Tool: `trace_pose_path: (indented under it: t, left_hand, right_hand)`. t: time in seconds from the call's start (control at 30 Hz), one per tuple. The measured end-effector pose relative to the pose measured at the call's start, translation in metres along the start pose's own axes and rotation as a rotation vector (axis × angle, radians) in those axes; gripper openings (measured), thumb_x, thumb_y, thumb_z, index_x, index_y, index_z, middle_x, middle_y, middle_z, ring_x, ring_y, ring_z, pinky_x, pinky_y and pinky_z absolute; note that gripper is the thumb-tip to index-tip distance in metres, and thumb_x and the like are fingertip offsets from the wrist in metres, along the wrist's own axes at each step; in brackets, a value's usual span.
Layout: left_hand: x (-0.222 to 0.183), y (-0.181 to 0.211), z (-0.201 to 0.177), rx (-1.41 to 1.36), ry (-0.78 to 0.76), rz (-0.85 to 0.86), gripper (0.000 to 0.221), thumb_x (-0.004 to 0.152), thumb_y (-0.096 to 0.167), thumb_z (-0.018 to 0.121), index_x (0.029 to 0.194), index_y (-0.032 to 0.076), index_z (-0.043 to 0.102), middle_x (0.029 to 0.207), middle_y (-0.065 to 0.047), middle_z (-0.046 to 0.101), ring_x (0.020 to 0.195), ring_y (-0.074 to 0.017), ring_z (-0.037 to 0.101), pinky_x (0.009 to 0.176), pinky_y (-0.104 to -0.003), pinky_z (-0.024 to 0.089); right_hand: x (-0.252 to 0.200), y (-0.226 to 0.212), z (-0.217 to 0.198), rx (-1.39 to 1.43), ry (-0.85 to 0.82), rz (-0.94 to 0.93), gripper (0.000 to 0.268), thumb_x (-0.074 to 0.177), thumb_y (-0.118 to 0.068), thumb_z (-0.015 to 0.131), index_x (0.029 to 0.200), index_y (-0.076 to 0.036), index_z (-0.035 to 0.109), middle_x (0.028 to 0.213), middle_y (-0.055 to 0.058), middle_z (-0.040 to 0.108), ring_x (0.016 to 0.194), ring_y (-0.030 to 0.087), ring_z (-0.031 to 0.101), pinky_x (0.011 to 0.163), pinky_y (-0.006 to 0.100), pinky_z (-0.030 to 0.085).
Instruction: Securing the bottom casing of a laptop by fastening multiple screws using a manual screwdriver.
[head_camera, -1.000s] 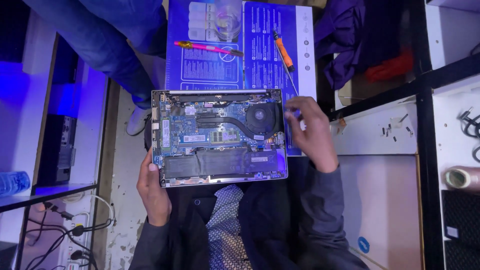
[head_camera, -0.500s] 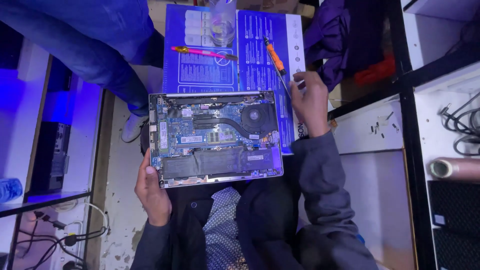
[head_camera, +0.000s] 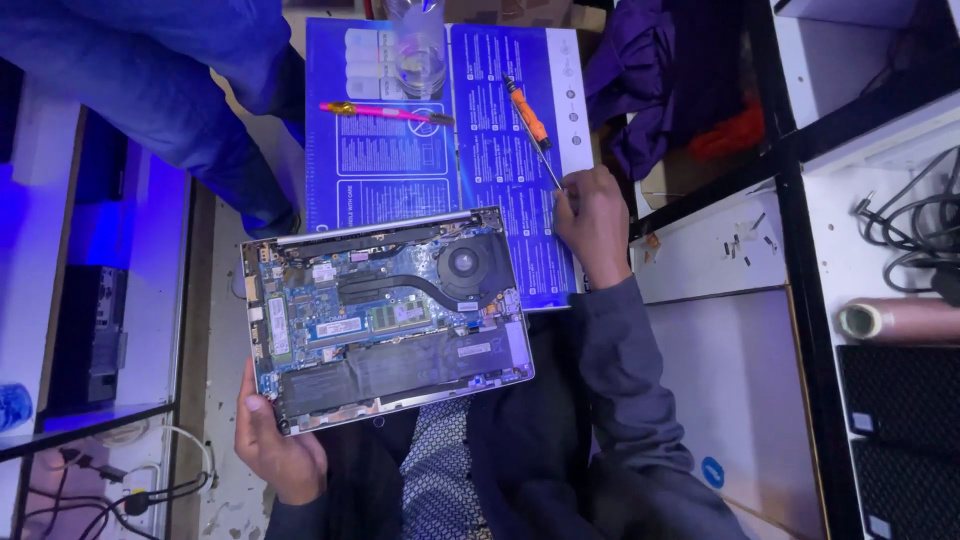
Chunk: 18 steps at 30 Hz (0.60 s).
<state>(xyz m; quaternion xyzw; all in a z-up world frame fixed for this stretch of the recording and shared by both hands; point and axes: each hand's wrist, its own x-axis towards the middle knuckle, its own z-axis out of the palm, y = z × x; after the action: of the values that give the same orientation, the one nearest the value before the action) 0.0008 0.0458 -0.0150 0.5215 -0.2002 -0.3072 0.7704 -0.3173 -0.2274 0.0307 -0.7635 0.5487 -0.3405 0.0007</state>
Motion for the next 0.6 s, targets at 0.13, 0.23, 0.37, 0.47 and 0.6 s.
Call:
trace_pose_path:
  t: [0.13,0.23,0.37,0.47,0.6]
  left_hand:
    - [0.001,0.007,0.004,0.024,-0.006,-0.017,0.059,0.109,0.029,0.042,0.154,-0.010,0.039,0.146,-0.020,0.055,0.123,-0.0204,0.058,0.108,-0.032,0.047]
    - [0.004,0.009,0.010,0.040,-0.012,-0.022,0.057,0.110,0.028,0.039,0.153,-0.010,0.040,0.147,-0.020,0.054,0.125,-0.0217,0.057,0.110,-0.033,0.045]
    - [0.008,0.008,0.012,0.015,-0.013,-0.078,0.056,0.109,0.027,0.038,0.153,-0.008,0.040,0.145,-0.019,0.054,0.125,-0.0210,0.056,0.109,-0.033,0.045]
    - [0.011,0.009,0.013,-0.003,-0.021,-0.111,0.057,0.108,0.028,0.038,0.153,-0.006,0.039,0.146,-0.018,0.052,0.126,-0.0212,0.055,0.110,-0.035,0.043]
    - [0.014,0.004,0.012,0.005,-0.038,-0.117,0.059,0.107,0.036,0.043,0.152,-0.001,0.044,0.145,-0.014,0.054,0.125,-0.0187,0.055,0.111,-0.033,0.043]
  right_hand:
    - [0.009,0.003,-0.006,-0.009,-0.042,0.005,0.001,0.079,-0.001,0.067,0.079,-0.001,0.066,0.074,0.010,0.059,0.054,0.024,0.052,0.054,0.036,0.045]
    - [0.012,0.008,-0.013,0.185,-0.046,0.092,0.008,0.089,-0.004,0.062,0.085,0.002,0.065,0.065,0.009,0.061,0.052,0.020,0.051,0.053,0.032,0.044]
    - [0.013,0.016,-0.030,0.758,-0.190,0.325,0.018,0.100,0.000,0.044,0.107,-0.004,0.060,0.067,0.000,0.052,0.055,0.009,0.041,0.053,0.023,0.035]
    - [0.015,0.005,-0.035,0.926,-0.255,0.396,0.009,0.106,-0.006,0.046,0.105,-0.006,0.054,0.072,0.002,0.056,0.053,0.008,0.044,0.050,0.023,0.038]
    - [0.004,-0.024,-0.033,0.588,-0.303,0.234,0.007,0.101,-0.011,0.062,0.097,-0.009,0.067,0.077,0.000,0.065,0.054,0.010,0.055,0.052,0.024,0.048]
